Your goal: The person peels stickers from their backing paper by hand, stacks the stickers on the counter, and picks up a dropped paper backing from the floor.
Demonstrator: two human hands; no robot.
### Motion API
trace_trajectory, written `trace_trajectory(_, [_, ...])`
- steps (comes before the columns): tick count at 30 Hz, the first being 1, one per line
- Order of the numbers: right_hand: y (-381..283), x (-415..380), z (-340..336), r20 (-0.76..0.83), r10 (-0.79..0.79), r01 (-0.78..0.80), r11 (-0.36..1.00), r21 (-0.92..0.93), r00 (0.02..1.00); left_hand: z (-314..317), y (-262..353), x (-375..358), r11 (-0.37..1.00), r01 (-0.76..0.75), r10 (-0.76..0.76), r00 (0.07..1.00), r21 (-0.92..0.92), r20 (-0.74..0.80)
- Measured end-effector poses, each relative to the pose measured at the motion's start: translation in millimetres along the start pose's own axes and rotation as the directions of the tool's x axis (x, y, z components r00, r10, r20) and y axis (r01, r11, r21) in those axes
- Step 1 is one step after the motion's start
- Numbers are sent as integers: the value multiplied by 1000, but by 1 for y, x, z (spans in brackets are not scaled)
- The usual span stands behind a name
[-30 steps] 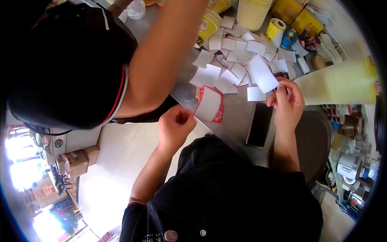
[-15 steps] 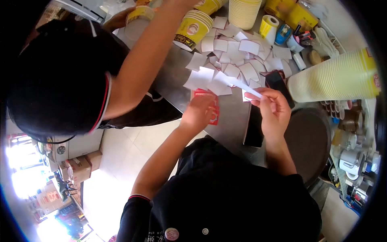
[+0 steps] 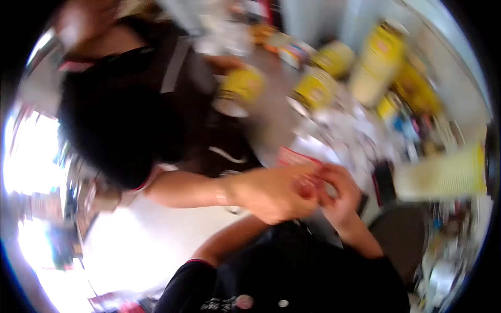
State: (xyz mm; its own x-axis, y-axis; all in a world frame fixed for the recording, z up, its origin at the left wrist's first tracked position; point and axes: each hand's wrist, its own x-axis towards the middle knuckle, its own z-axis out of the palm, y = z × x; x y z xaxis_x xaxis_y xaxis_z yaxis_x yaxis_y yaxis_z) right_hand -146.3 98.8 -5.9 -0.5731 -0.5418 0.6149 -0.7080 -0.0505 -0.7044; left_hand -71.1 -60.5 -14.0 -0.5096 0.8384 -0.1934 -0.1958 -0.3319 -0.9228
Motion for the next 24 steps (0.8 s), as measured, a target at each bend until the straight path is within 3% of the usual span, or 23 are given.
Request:
trace_trajectory(1, [4,-1,14,32,-22,20,999,39,999,12,-33,-19,951,-34,93,979,307,-180])
trace_trajectory(2, [3,-5,18,29,30,-34,991,128,999,10,-33,-21,911,37,-129,972,-412,-198])
trace_trajectory(3, [8,-6,13,88,-30,18,991,136,996,7,-35,-15,919,-4,-80,977,-393,-197])
trace_trajectory(4, [5,-8,15,90,61,-84,957,277,994,-3,-22,-8,866,-54,24,997,-497,-67])
trace_trajectory(5, [17,-11,13,108,33,-66,945,319,994,5,-49,-16,690,-40,-48,994,-723,-101])
trace_trajectory(6, [22,-10,6,140,26,-64,960,274,990,-2,7,9,595,120,-203,979,-794,-4])
trace_trajectory(7, [24,-10,-2,239,31,-81,975,206,971,-21,19,20,598,138,-183,983,-789,33])
trace_trajectory(8, [25,-2,2,268,1,-69,967,244,963,-33,33,30,335,384,-415,880,-861,231])
trace_trajectory(9, [13,-3,20,277,-44,-37,959,280,960,-53,41,22,37,545,-572,699,-838,429])
trace_trajectory(10, [12,-2,21,286,-64,-22,958,287,956,-64,45,31,-300,604,-635,451,-739,627])
trace_trajectory(11, [16,-6,22,251,-53,-16,965,264,966,-72,49,40,-619,540,-580,176,-571,795])
trace_trajectory(12, [20,-8,25,216,-46,-7,970,241,975,-76,54,43,-857,367,-419,-85,-363,904])
trace_trajectory(13, [26,-10,27,228,-58,-1,969,248,972,-77,54,41,-856,375,-419,-100,-356,902])
trace_trajectory(15, [44,-14,33,195,28,-41,997,64,980,-80,52,31,-905,371,-300,-212,-208,930])
trace_trajectory(16, [54,-21,33,243,139,-150,988,26,960,-80,52,28,-912,361,-284,-217,-193,934])
trace_trajectory(17, [60,-29,34,250,137,-149,988,30,959,-81,54,26,-912,364,-281,-222,-187,934])
trace_trajectory(18, [67,-35,33,334,332,-408,893,191,882,-82,57,28,-963,246,-161,-216,-106,963])
trace_trajectory(19, [71,-37,34,446,481,-635,705,315,755,-83,61,30,-992,127,-43,-195,-19,980])
trace_trajectory(20, [72,-38,34,452,479,-637,703,317,753,-83,63,31,-991,131,-40,-198,-14,979])
trace_trajectory(22, [71,-42,32,578,531,-781,487,390,620,-81,66,32,-998,-24,60,-162,57,985])
trace_trajectory(23, [69,-43,33,638,538,-835,367,410,550,-79,66,29,-998,-21,58,-160,56,985])
trace_trajectory(24, [66,-45,39,545,648,-845,368,388,532,-78,66,27,-996,-34,85,-111,82,990])
